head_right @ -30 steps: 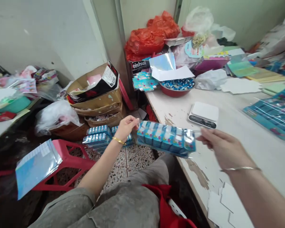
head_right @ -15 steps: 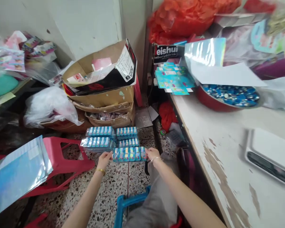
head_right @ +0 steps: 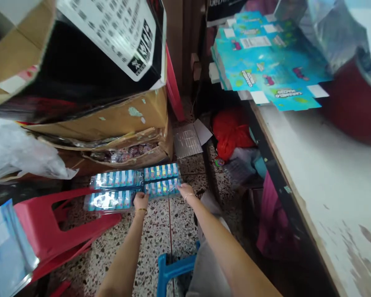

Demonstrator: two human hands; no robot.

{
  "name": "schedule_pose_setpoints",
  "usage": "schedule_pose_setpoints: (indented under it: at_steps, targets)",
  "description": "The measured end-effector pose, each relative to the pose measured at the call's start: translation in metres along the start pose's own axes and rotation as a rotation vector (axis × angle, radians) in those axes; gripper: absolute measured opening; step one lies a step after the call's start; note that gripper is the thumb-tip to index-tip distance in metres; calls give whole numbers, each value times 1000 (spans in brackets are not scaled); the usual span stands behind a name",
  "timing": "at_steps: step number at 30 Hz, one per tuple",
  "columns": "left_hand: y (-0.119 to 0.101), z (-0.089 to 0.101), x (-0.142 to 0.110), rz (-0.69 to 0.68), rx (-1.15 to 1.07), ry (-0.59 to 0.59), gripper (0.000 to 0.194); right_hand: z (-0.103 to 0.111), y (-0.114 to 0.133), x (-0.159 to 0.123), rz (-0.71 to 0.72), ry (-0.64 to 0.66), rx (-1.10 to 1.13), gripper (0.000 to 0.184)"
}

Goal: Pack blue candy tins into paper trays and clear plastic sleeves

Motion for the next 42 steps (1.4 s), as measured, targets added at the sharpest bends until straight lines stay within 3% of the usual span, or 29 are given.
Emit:
schedule_pose_setpoints:
  at_steps: [2,5,7,10,13,15,17,20,23,25,27,29,31,34,37,39,42]
  targets:
    - [-6,-2,1,-26,45,-2,11,4,4,-7,6,52,-79,31]
    - [-24,3,-19,-119,72,24,39,21,9,-50,33,78,-142,33]
    - [-38,7,-44,-214,49,74,56,38,10,-96,53,81,-138,33]
    - [-67,2,-90,-351,-107,130,62,71,0,-170,70,50,-78,26]
    - [-115,-9,-157,-492,-320,320,64,118,-23,-251,254,3,-16,27]
    - [-157,-4,-222,-692,-438,466,60,154,-47,-314,388,-164,-3,27]
    - [-197,10,-297,-940,-541,631,55,189,-81,-380,423,-472,14,26]
    - [-241,26,-415,-1300,-578,975,43,230,-156,-468,318,-1003,48,29]
    - [-263,19,-529,-1637,-418,1296,36,246,-247,-528,122,-1419,66,43]
    - [-271,4,-598,-1869,-178,1385,37,242,-304,-549,-59,-1530,41,67]
    - [-277,-16,-658,-2034,108,1366,42,230,-347,-556,-251,-1534,-20,87]
    - [-282,-34,-705,-2085,316,1301,52,217,-375,-553,-358,-1505,-92,93]
    - [-283,-47,-736,-2080,428,1228,58,206,-389,-548,-358,-1519,-163,89]
    - [-275,-54,-760,-2091,566,1112,56,198,-393,-543,-278,-1604,-236,85]
    - [-264,-52,-767,-2093,697,1054,59,197,-390,-546,-235,-1666,-231,85]
    - [-261,-51,-770,-2075,776,1025,60,198,-388,-551,-225,-1673,-213,82]
    - [-261,-52,-775,-2070,788,884,58,201,-385,-559,-213,-1646,-185,79]
Point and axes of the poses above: each hand's wrist, its own x-axis towards the middle knuckle, its own z-axis out of the back of the hand, y = z × x, the point moved 1 cm from there along x, towards the middle knuckle, and after that the axes turned 4 degrees about -z, right-handed, at the moved point
